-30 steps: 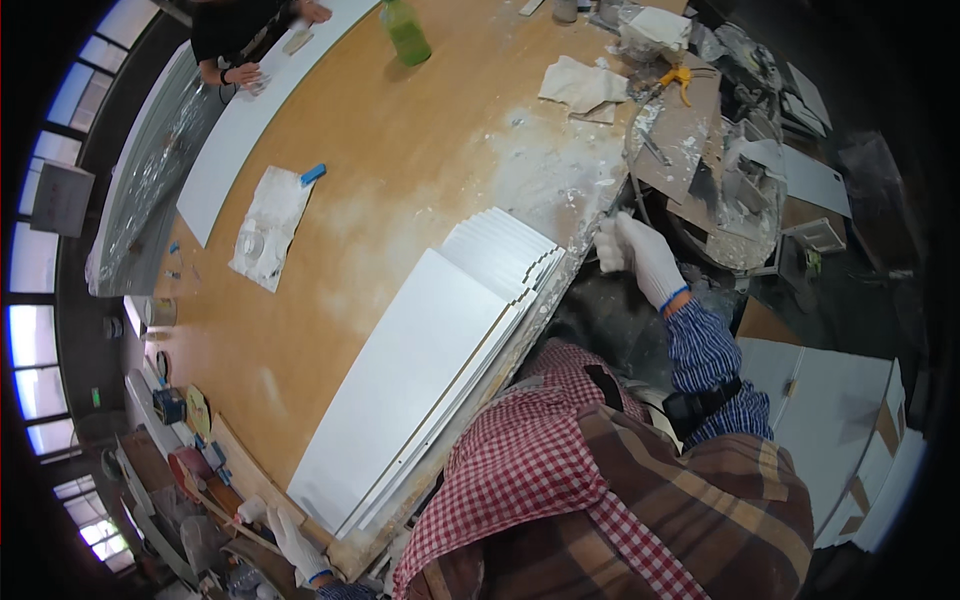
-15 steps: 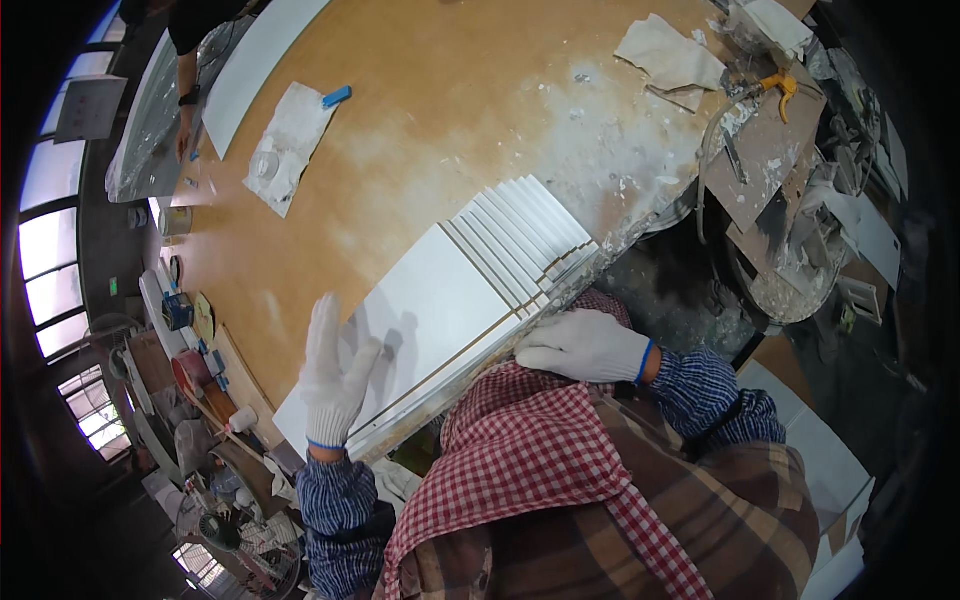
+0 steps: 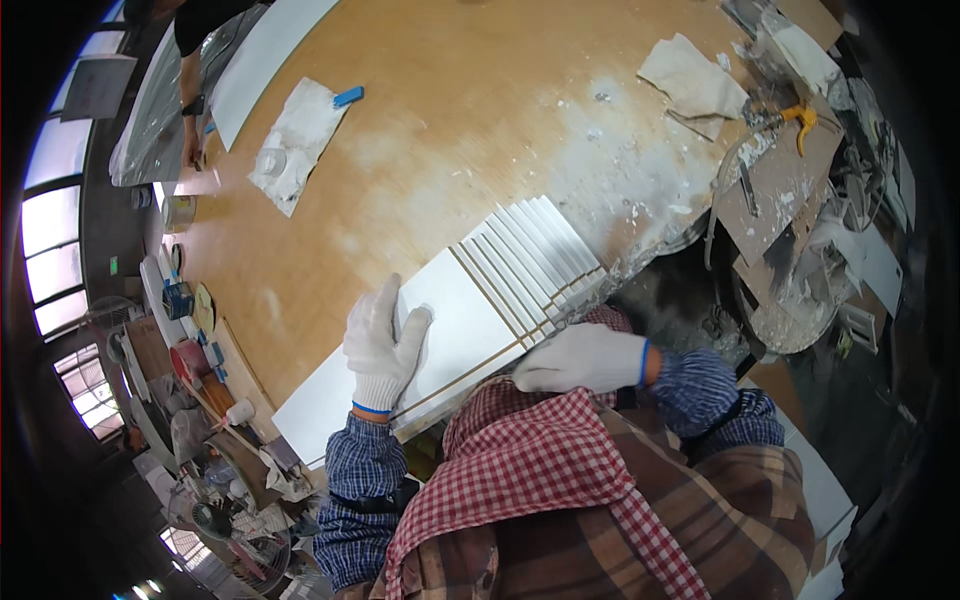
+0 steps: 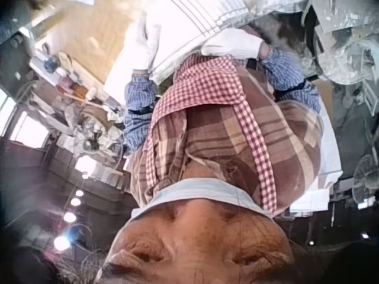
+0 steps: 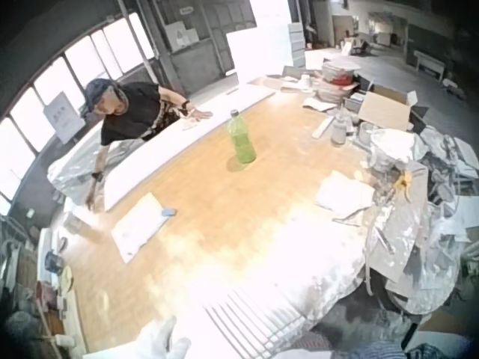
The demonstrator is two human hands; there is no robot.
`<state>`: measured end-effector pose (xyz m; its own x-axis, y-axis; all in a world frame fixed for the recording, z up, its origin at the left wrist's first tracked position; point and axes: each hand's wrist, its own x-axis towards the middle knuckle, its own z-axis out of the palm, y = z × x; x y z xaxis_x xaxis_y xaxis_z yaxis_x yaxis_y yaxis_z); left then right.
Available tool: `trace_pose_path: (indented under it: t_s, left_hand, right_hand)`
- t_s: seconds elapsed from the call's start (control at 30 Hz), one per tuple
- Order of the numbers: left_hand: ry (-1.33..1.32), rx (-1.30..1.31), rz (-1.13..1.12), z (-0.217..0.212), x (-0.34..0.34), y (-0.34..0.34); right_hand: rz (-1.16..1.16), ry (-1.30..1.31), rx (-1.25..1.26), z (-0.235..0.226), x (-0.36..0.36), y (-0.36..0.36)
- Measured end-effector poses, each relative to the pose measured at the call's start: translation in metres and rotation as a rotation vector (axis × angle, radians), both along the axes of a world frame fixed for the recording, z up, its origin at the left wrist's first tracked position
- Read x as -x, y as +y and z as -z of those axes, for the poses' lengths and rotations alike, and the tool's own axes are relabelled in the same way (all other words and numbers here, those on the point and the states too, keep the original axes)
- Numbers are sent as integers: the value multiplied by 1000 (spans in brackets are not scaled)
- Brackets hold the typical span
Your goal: Inspecting, cleaning, and organizing white furniture components in a workshop environment.
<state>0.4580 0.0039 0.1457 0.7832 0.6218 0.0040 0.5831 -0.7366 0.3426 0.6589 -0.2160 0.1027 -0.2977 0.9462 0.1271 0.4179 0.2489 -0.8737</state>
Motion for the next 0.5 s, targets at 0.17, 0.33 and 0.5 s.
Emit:
trace_pose_path:
  t_s: [0.17, 0.33, 0.5]
  left_hand:
    - [-88, -95, -7, 6, 1, 1]
    - [-111, -75, 45, 2, -1, 1]
    - [-90, 9, 61, 1, 6, 4]
  right_hand:
    - [259, 226, 343, -68, -112, 47]
    - [590, -83, 191, -56, -176, 188]
    - [625, -446, 73, 24, -165, 333]
